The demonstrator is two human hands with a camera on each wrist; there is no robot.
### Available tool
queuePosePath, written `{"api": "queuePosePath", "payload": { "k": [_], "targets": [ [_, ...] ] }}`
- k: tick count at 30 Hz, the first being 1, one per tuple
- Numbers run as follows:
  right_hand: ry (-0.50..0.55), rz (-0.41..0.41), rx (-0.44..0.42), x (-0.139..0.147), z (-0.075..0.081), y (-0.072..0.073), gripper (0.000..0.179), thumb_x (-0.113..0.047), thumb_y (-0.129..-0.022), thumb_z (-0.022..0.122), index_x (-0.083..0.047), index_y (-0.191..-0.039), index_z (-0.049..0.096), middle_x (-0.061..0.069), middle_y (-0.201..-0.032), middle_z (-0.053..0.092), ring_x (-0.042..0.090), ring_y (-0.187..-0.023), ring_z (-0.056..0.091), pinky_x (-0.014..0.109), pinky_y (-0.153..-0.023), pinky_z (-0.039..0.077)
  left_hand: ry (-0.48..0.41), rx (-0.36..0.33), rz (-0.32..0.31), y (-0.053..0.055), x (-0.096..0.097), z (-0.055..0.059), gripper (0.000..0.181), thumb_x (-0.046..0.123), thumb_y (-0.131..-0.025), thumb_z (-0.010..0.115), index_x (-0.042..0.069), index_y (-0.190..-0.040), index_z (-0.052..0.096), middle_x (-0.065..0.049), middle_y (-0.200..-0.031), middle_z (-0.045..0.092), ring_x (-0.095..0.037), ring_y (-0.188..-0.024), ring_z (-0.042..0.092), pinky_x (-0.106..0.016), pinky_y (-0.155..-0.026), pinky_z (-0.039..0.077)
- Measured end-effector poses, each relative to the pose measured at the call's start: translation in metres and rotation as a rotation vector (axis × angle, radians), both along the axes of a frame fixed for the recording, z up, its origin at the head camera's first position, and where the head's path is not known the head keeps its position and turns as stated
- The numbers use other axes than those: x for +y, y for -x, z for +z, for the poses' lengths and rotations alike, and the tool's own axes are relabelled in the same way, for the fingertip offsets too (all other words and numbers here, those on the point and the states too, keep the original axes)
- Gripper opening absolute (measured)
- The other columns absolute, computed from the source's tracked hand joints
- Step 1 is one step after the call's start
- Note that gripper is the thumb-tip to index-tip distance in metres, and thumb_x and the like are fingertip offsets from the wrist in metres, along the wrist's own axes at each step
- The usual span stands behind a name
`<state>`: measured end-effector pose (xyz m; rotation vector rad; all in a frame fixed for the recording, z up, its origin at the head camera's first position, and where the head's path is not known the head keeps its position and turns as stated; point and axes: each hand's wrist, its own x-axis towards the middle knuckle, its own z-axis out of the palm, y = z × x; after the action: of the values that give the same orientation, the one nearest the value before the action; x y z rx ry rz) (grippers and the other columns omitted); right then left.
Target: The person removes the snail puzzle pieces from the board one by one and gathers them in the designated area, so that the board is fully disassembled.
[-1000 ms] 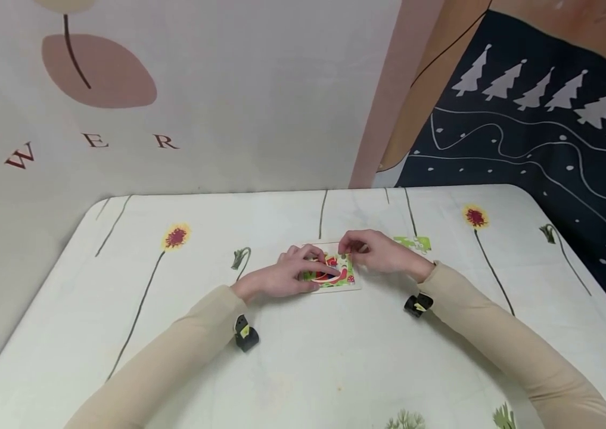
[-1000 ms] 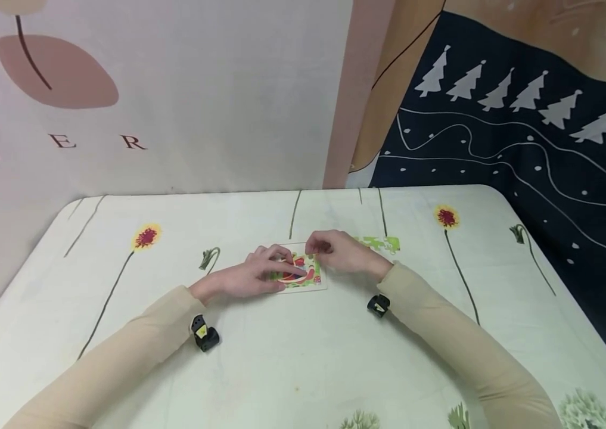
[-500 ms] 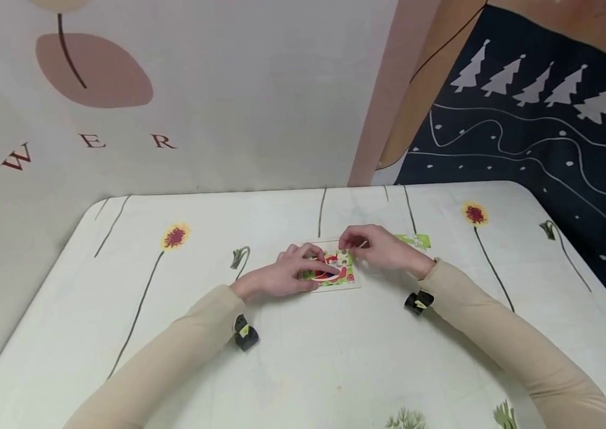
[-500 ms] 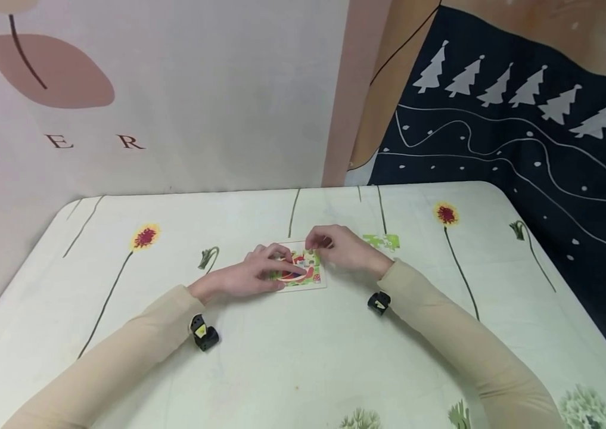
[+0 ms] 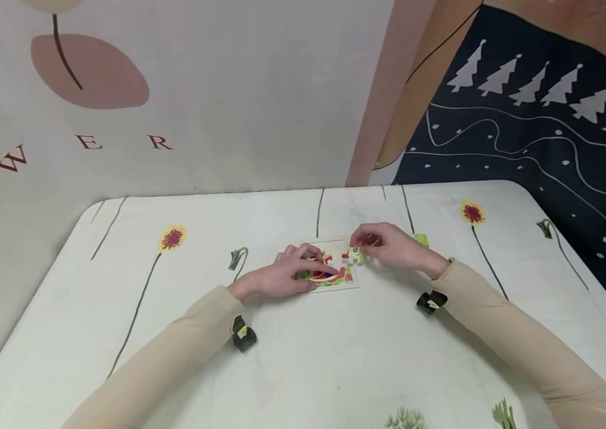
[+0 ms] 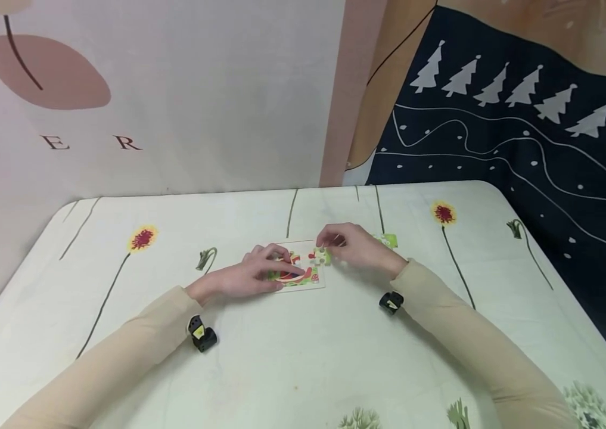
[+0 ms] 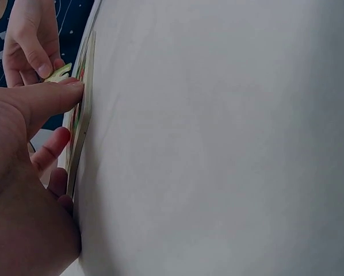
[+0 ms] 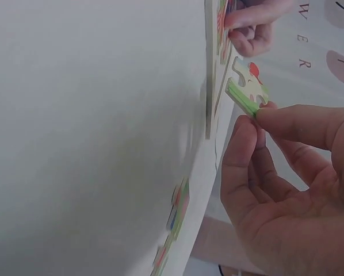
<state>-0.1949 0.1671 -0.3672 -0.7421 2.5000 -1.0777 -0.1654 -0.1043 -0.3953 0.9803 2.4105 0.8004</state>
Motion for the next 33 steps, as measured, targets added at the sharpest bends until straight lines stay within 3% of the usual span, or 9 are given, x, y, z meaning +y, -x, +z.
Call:
{"api": "queuePosePath", "payload": {
  "k": [20, 26, 33],
  "targets": [
    [0.013, -0.042, 0.069, 0.048, -0.001, -0.003, 0.019, 0.003, -0.091, 0.060, -0.003, -0.105, 0.071, 0.014, -0.107, 0.073, 0.011, -0.087, 0.061, 0.020, -0.077, 0.049, -0.015, -0.002, -0.009, 0.000, 0.000, 0.001, 0.041, 0.016, -0.097, 0.060, 0.026, -0.137, 0.062, -0.006, -0.144, 0.040, -0.025, -0.111, 0.033, -0.038, -0.090, 0.024],
    [-0.048, -0.108, 0.011, 0.058, 0.002, -0.005, 0.018, 0.002, -0.093, 0.059, -0.003, -0.106, 0.070, 0.014, -0.106, 0.070, 0.018, -0.090, 0.060, 0.021, -0.078, 0.049, -0.022, 0.000, -0.013, 0.000, 0.000, 0.001, 0.041, 0.017, -0.097, 0.061, 0.026, -0.137, 0.062, -0.005, -0.144, 0.040, -0.025, -0.111, 0.033, -0.039, -0.092, 0.024],
    [-0.074, -0.130, 0.001, 0.068, 0.004, -0.007, 0.018, 0.001, -0.094, 0.059, -0.003, -0.109, 0.069, 0.014, -0.107, 0.070, 0.018, -0.091, 0.059, 0.020, -0.078, 0.048, -0.019, -0.004, -0.006, 0.000, 0.000, 0.001, 0.041, 0.016, -0.097, 0.061, 0.026, -0.137, 0.062, -0.004, -0.143, 0.040, -0.025, -0.111, 0.033, -0.038, -0.091, 0.023]
  ]
}}
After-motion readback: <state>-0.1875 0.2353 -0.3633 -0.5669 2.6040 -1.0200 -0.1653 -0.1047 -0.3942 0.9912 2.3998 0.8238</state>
